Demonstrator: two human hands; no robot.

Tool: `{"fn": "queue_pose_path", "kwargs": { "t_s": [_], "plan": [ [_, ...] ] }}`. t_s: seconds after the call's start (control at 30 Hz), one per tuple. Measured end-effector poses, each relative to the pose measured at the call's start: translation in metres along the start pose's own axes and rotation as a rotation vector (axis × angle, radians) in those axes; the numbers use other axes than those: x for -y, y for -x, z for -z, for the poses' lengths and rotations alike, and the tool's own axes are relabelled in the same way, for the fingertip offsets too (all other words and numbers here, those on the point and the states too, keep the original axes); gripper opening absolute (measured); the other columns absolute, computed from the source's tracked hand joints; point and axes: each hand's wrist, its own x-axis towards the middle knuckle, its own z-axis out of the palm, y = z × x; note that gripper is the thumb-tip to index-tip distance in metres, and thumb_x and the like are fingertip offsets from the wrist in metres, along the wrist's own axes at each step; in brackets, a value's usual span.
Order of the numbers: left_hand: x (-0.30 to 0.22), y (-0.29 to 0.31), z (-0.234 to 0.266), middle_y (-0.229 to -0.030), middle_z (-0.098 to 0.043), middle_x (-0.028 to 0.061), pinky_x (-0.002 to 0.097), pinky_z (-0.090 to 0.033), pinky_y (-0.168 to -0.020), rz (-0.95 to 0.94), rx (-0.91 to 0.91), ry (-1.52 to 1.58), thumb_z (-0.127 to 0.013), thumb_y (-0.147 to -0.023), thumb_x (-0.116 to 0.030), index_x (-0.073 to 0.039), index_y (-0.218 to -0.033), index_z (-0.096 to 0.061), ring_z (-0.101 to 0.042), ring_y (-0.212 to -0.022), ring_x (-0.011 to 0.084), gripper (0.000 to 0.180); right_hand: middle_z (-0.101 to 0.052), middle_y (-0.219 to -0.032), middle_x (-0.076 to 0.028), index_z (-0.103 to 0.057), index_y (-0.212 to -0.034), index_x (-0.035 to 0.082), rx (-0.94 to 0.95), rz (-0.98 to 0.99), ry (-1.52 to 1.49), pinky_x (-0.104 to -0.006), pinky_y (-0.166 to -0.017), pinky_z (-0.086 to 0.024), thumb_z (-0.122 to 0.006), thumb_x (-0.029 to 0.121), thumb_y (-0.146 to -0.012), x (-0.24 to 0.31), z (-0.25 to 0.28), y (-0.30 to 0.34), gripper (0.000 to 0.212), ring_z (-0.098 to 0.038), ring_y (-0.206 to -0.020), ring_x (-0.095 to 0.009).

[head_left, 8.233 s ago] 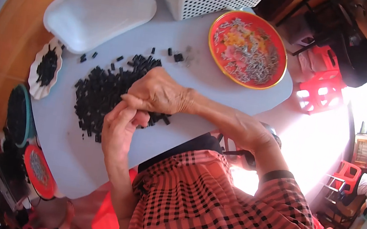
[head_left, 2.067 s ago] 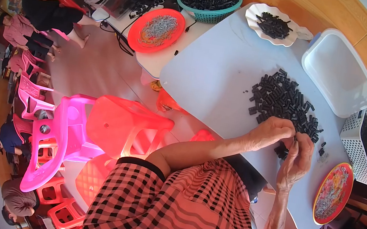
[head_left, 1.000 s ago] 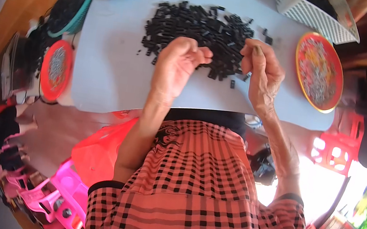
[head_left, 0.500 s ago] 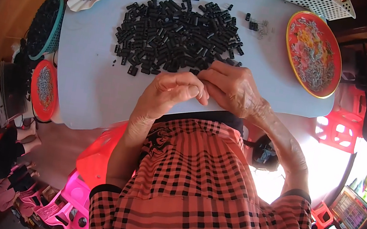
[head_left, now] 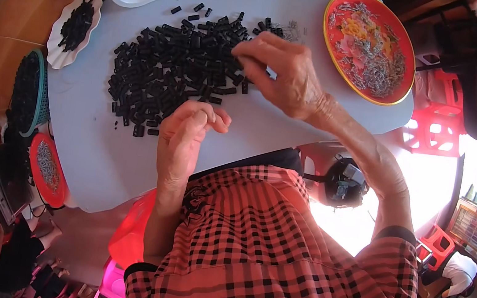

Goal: The person inspects and sorts small black plastic components by hand on a table.

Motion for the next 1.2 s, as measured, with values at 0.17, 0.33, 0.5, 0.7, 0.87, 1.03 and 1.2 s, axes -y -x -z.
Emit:
{"fn": "queue_pose_path", "kwargs": {
  "t_s": [0.17, 0.33, 0.5, 0.7, 0.87, 1.03, 1.2],
  "plan": [
    [-0.004, -0.005, -0.005, -0.077, -0.06, 0.0107, 0.0353, -0.044, -0.082, -0.071, -0.043, -0.091, -0.046, -0.09, -0.011, 0.001, -0.086, -0.059, -0.058, -0.086, 0.0219, 0.018, -0.061, -0.083, -0.012, -0.063, -0.094, 0.002, -0.004, 0.077, 0.318, -0.0351, -0.061, -0.049, -0.058, 0.001, -0.081, -0.057, 0.02, -0.039, 0.014, -0.061, -0.066, -0.029],
    [-0.005, -0.009, -0.013, -0.076, -0.061, 0.0106, 0.0336, -0.044, -0.081, -0.068, -0.038, -0.102, -0.047, -0.089, -0.01, 0.001, -0.085, -0.059, -0.058, -0.086, 0.0209, 0.017, -0.061, -0.087, -0.01, -0.064, -0.094, 0.003, 0.206, 0.128, 0.279, -0.0365, -0.066, -0.049, -0.057, 0.002, -0.079, -0.072, 0.017, -0.059, 0.017, -0.061, -0.071, -0.029],
    [-0.008, -0.012, -0.016, -0.077, -0.062, 0.0107, 0.0301, -0.044, -0.079, -0.052, -0.047, -0.137, -0.047, -0.088, -0.01, 0.001, -0.084, -0.059, -0.058, -0.084, 0.018, 0.017, -0.06, -0.088, -0.012, -0.063, -0.088, 0.004, 0.352, 0.188, 0.418, -0.0404, -0.067, -0.048, -0.057, 0.002, -0.077, -0.074, 0.001, -0.072, 0.013, -0.06, -0.074, -0.031],
    [-0.01, -0.012, -0.014, -0.078, -0.062, 0.0096, 0.0282, -0.044, -0.077, -0.044, -0.067, -0.167, -0.048, -0.089, -0.011, 0.001, -0.084, -0.06, -0.058, -0.084, 0.0162, 0.018, -0.061, -0.077, -0.012, -0.061, -0.081, 0.002, 0.412, 0.088, 0.496, -0.0411, -0.067, -0.049, -0.059, 0.005, -0.072, -0.065, -0.001, -0.075, 0.009, -0.06, -0.072, -0.032],
    [-0.011, -0.015, -0.016, -0.077, -0.062, 0.0095, 0.0294, -0.044, -0.079, -0.064, -0.051, -0.126, -0.047, -0.089, -0.011, 0.001, -0.085, -0.06, -0.058, -0.085, 0.0174, 0.018, -0.065, -0.072, -0.013, -0.063, -0.083, 0.0, 0.175, -0.052, 0.251, -0.0336, -0.066, -0.052, -0.062, 0.009, -0.07, -0.058, 0.006, -0.081, 0.016, -0.064, -0.066, -0.025],
    [-0.009, -0.018, -0.014, -0.075, -0.06, 0.0094, 0.0347, -0.042, -0.084, -0.09, -0.054, -0.085, -0.046, -0.09, -0.011, 0.001, -0.086, -0.059, -0.057, -0.086, 0.0208, 0.018, -0.067, -0.073, -0.01, -0.066, -0.085, 0.0, 0.205, -0.136, 0.167, -0.0299, -0.067, -0.052, -0.063, 0.012, -0.073, -0.055, 0.014, -0.084, 0.017, -0.065, -0.067, -0.018],
    [-0.004, -0.025, -0.016, -0.077, -0.058, 0.0105, 0.0364, -0.041, -0.085, -0.073, -0.025, -0.111, -0.044, -0.091, -0.012, 0.001, -0.089, -0.055, -0.055, -0.087, 0.0242, 0.018, -0.066, -0.071, -0.01, -0.067, -0.083, 0.002, 0.388, -0.08, 0.172, -0.0292, -0.067, -0.051, -0.063, 0.016, -0.076, -0.052, 0.015, -0.083, 0.017, -0.063, -0.065, -0.018]
  ]
}}
